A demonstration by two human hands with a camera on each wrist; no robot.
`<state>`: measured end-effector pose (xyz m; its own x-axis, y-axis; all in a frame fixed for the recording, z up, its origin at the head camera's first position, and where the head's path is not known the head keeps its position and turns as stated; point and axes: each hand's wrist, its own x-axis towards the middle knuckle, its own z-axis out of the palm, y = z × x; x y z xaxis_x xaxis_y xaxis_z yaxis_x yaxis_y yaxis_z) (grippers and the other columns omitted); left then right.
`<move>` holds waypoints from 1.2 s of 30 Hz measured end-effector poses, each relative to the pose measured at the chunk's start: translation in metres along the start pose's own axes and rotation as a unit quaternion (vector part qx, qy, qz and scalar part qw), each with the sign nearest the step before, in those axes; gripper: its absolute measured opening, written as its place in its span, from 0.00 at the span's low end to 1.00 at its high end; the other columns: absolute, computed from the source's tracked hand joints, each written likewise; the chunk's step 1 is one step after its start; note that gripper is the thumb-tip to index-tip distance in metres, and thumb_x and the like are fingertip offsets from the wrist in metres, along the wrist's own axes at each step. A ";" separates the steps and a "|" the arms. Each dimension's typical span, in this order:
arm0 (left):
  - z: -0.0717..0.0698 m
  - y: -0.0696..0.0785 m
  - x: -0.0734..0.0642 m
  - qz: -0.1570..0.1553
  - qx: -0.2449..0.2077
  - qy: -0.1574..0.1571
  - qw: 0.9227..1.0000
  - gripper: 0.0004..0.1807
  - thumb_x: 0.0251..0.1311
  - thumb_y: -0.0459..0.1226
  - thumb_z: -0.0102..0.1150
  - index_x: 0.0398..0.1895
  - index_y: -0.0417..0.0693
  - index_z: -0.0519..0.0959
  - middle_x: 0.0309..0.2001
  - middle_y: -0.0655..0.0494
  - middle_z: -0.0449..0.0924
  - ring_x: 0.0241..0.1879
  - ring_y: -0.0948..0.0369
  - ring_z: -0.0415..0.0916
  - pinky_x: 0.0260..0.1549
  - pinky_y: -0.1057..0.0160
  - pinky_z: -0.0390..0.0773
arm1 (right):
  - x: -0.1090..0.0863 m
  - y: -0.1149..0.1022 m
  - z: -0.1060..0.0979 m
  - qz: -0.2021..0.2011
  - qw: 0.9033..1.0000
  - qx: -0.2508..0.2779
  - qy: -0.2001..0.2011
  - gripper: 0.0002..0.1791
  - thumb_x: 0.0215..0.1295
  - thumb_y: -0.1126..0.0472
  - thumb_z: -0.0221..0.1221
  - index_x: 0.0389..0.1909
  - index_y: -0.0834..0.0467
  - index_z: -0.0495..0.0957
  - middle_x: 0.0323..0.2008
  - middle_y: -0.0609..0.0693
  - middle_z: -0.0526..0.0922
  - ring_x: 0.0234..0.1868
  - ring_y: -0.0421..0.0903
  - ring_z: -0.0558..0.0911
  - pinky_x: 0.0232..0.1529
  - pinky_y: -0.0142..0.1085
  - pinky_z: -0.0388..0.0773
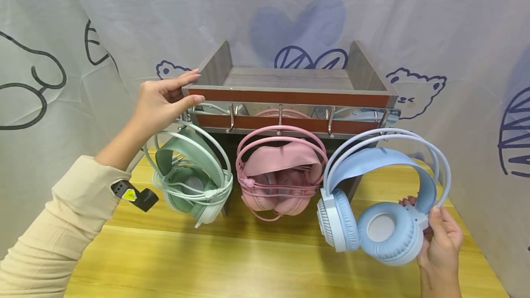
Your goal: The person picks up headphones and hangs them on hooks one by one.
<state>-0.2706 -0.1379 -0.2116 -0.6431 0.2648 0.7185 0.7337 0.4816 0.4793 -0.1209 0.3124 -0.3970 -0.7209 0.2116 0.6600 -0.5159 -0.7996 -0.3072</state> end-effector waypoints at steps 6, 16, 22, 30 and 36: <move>0.002 0.000 0.001 0.001 0.000 -0.001 1.000 0.23 0.45 0.37 0.67 0.47 0.40 0.78 0.51 0.50 0.78 0.14 0.68 0.48 0.15 0.73 0.51 | 0.000 -0.005 -0.006 0.008 1.000 -0.028 -0.007 0.20 0.69 0.73 0.29 0.41 0.86 0.67 0.40 0.76 0.76 0.45 0.65 0.78 0.49 0.45 0.77; 0.002 0.001 0.001 -0.002 -0.002 -0.002 1.000 0.23 0.45 0.37 0.67 0.47 0.39 0.78 0.51 0.49 0.78 0.14 0.68 0.48 0.15 0.73 0.51 | 0.002 -0.017 -0.021 0.084 0.995 -0.038 -0.037 0.20 0.68 0.75 0.29 0.55 0.79 0.62 0.48 0.73 0.75 0.53 0.61 0.75 0.55 0.42 0.73; 0.000 0.000 0.000 0.010 -0.006 0.008 1.000 0.23 0.45 0.35 0.68 0.47 0.38 0.78 0.50 0.48 0.78 0.13 0.68 0.47 0.14 0.72 0.50 | 0.013 -0.022 -0.032 0.121 0.986 -0.073 -0.090 0.23 0.68 0.76 0.25 0.59 0.78 0.56 0.52 0.70 0.73 0.57 0.57 0.72 0.59 0.39 0.69; -0.003 0.001 -0.004 0.009 0.033 -0.001 0.999 0.24 0.49 0.36 0.65 0.52 0.40 0.75 0.54 0.50 0.76 0.15 0.67 0.48 0.16 0.71 0.52 | 0.025 -0.021 -0.037 0.155 0.974 -0.124 -0.112 0.23 0.68 0.76 0.25 0.63 0.77 0.49 0.56 0.67 0.70 0.60 0.54 0.69 0.62 0.35 0.66; -0.006 0.002 -0.008 0.012 0.071 -0.004 0.997 0.27 0.51 0.37 0.64 0.55 0.39 0.72 0.59 0.48 0.70 0.53 0.58 0.74 0.50 0.67 0.75 | 0.030 -0.020 -0.036 0.175 0.968 -0.141 -0.109 0.23 0.69 0.74 0.23 0.64 0.74 0.49 0.59 0.64 0.69 0.62 0.51 0.68 0.60 0.34 0.67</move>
<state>-0.2626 -0.1442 -0.2138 -0.6273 0.2839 0.7252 0.7115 0.5875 0.3855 -0.1486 0.3552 -0.3953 -0.7755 -0.1935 0.6009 -0.3850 -0.6093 -0.6932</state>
